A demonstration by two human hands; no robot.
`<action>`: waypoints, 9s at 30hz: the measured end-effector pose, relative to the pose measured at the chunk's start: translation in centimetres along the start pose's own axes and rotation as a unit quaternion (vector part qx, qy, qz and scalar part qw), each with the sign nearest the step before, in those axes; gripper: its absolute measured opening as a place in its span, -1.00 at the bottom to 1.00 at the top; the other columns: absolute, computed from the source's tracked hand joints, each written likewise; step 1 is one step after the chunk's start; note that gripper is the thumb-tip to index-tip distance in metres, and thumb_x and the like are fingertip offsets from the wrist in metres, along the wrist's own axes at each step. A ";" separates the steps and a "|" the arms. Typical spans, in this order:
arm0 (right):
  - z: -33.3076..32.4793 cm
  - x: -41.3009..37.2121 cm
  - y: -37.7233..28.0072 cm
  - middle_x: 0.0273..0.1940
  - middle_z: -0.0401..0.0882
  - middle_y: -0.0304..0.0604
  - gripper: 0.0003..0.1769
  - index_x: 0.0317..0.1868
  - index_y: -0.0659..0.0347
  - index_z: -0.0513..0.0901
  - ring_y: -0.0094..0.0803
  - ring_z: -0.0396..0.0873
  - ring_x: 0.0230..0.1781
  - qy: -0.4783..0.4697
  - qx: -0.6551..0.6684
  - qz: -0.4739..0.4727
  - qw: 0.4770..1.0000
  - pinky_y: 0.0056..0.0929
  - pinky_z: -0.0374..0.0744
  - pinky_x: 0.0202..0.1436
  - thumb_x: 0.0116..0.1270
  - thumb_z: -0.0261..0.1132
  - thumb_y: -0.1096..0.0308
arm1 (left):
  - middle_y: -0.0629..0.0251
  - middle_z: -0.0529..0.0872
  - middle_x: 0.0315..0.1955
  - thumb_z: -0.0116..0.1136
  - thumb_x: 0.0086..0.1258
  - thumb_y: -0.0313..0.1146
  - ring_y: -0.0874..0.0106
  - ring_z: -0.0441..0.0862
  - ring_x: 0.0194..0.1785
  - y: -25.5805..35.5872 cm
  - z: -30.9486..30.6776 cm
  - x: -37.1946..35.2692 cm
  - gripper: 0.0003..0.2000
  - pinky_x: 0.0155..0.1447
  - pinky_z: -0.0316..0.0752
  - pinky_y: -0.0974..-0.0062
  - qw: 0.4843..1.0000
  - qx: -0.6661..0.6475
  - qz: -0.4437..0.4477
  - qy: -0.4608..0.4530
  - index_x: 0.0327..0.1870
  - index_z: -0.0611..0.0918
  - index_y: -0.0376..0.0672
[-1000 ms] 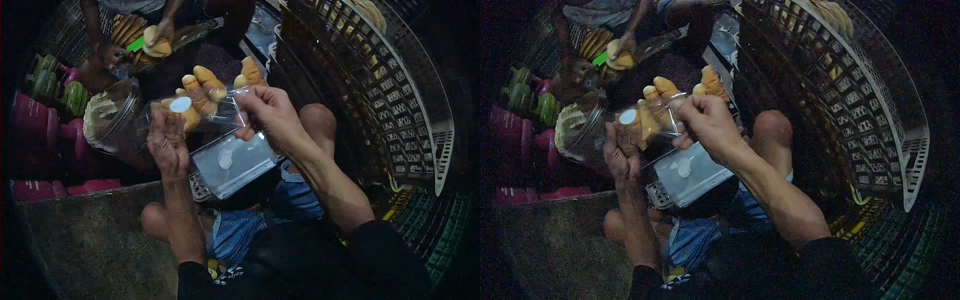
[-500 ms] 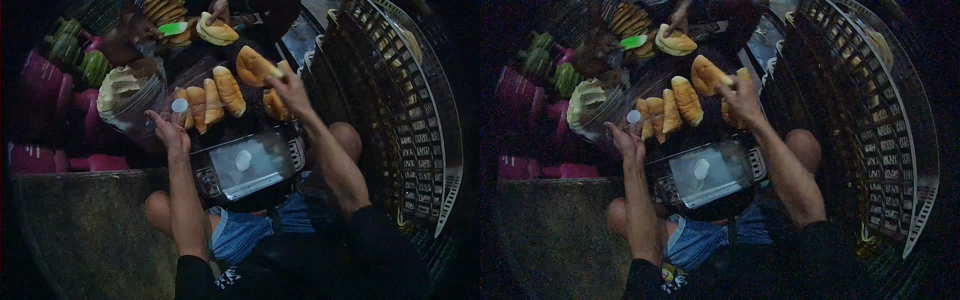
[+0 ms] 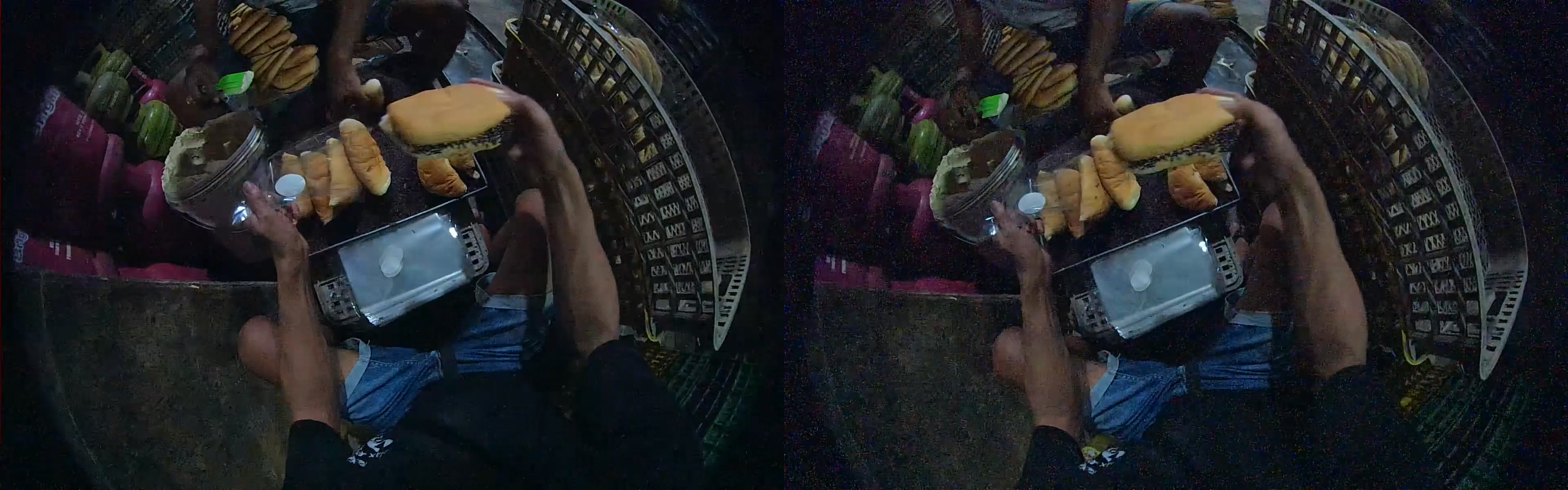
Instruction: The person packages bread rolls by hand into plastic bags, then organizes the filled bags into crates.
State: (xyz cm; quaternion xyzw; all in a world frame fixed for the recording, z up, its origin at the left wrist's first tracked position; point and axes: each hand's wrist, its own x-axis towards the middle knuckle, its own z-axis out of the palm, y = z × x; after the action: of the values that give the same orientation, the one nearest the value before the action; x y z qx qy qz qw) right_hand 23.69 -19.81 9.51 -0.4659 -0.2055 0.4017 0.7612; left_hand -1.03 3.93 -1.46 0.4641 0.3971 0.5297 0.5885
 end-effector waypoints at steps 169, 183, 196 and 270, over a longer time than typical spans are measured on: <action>-3.4 -0.3 -0.2 -0.03 0.60 -0.06 -0.51 0.13 0.32 0.56 -0.41 0.51 -0.02 0.056 -0.246 -0.060 0.966 -0.46 0.43 0.13 0.26 0.26 0.19 | -0.04 0.40 0.26 -0.33 0.44 0.28 0.10 0.43 0.28 -0.9 2.1 0.3 -0.20 0.29 0.42 0.06 0.993 -0.054 -0.084 -0.064 0.25 0.19 -0.47; 7.7 -0.7 6.7 0.02 0.53 -0.04 -0.61 0.05 0.19 0.55 -0.23 0.48 0.09 -0.037 -0.366 -0.359 0.858 -0.26 0.44 0.15 0.26 0.32 0.22 | 0.13 0.41 0.26 -0.07 0.43 0.15 0.25 0.40 0.31 2.4 3.0 -5.9 -0.36 0.26 0.47 0.26 0.939 -0.223 -0.170 -0.200 0.37 0.26 -0.12; 7.5 -1.5 -17.4 -0.05 0.61 -0.01 -0.56 0.06 0.18 0.53 -0.07 0.53 0.00 0.009 -0.856 -0.311 0.413 -0.11 0.51 0.02 0.22 0.27 0.14 | -0.01 0.67 -0.14 0.26 0.22 0.14 0.26 0.63 -0.04 -1.1 6.5 -10.4 -0.34 0.03 0.52 0.32 0.610 0.452 -0.182 -0.625 0.04 0.56 -0.39; 0.9 0.6 7.3 -0.07 0.60 0.03 -0.40 0.22 0.38 0.36 -0.37 0.60 -0.11 0.073 -0.150 -0.086 0.982 -0.43 0.59 -0.07 0.27 0.33 0.25 | 0.09 0.53 0.13 -0.33 0.52 0.15 0.23 0.50 0.19 -1.0 3.5 -3.7 -0.37 0.31 0.34 0.19 0.987 -0.099 -0.010 -0.129 0.30 0.31 -0.26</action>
State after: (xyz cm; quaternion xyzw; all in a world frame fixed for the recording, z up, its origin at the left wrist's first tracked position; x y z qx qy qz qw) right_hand 20.38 -17.08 3.48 -0.5836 -0.2465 0.2644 0.7271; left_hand 2.10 -0.14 -1.61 0.4643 0.2681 0.4958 0.6832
